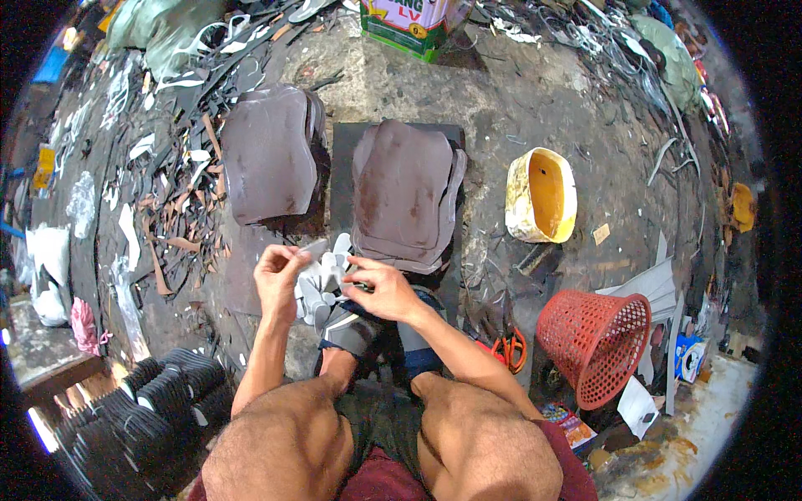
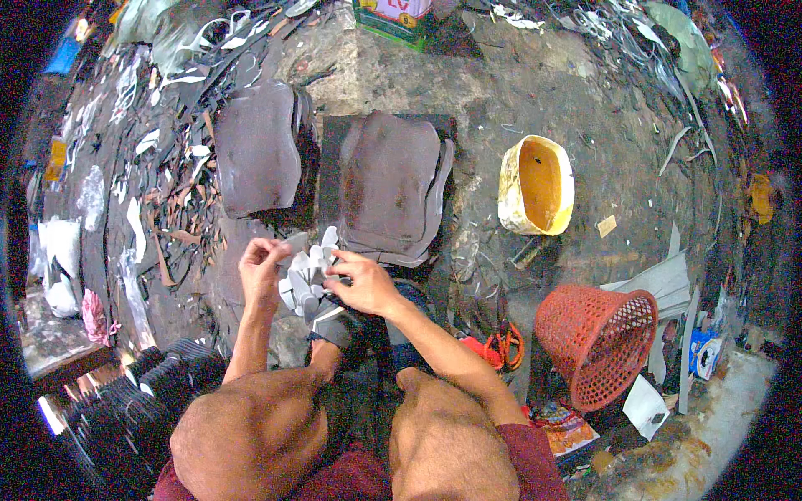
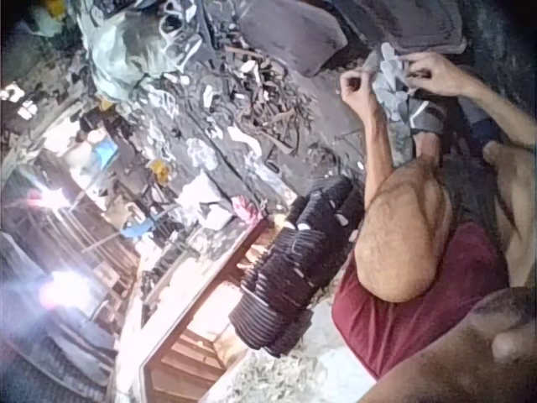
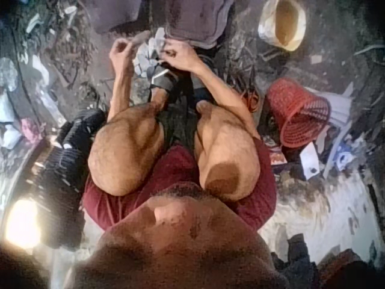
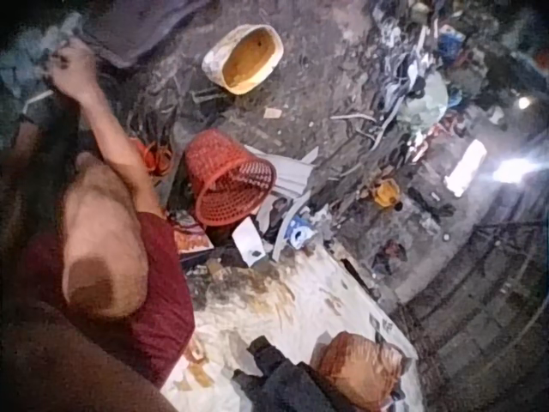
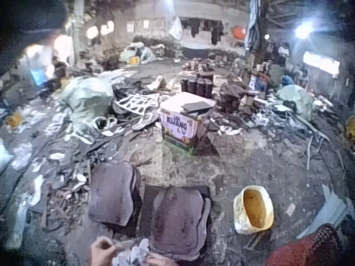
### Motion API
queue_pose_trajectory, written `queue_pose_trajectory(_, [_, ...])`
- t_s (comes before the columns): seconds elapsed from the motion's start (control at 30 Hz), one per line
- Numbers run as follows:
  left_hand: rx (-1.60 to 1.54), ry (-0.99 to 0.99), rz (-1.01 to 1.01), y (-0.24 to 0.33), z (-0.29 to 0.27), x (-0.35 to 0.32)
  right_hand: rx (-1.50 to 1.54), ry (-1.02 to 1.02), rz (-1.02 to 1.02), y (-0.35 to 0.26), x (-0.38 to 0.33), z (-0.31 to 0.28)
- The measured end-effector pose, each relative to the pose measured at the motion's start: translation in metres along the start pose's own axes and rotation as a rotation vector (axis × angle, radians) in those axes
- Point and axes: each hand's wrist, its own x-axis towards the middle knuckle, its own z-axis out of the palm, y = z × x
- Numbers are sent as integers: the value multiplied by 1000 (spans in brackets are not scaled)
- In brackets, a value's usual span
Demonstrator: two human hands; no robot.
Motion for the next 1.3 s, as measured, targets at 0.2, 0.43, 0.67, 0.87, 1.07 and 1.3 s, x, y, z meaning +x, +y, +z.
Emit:
queue_pose_trajectory(0.2, [-113,-137,-452,-19,33,-9,-778,189,-52,43,-4,-89])
queue_pose_trajectory(0.43, [332,-445,-196,-66,119,13,-486,541,135,54,37,-132])
queue_pose_trajectory(0.67, [1136,-493,829,-102,110,21,-452,475,-184,-8,30,-112])
queue_pose_trajectory(0.87, [1276,-656,712,-106,90,28,-497,276,-121,64,-13,-61])
queue_pose_trajectory(1.07, [1171,-611,791,-108,82,34,-755,73,-88,33,2,-86])
queue_pose_trajectory(1.3, [1226,-525,768,-109,93,28,-589,383,49,26,26,-118])
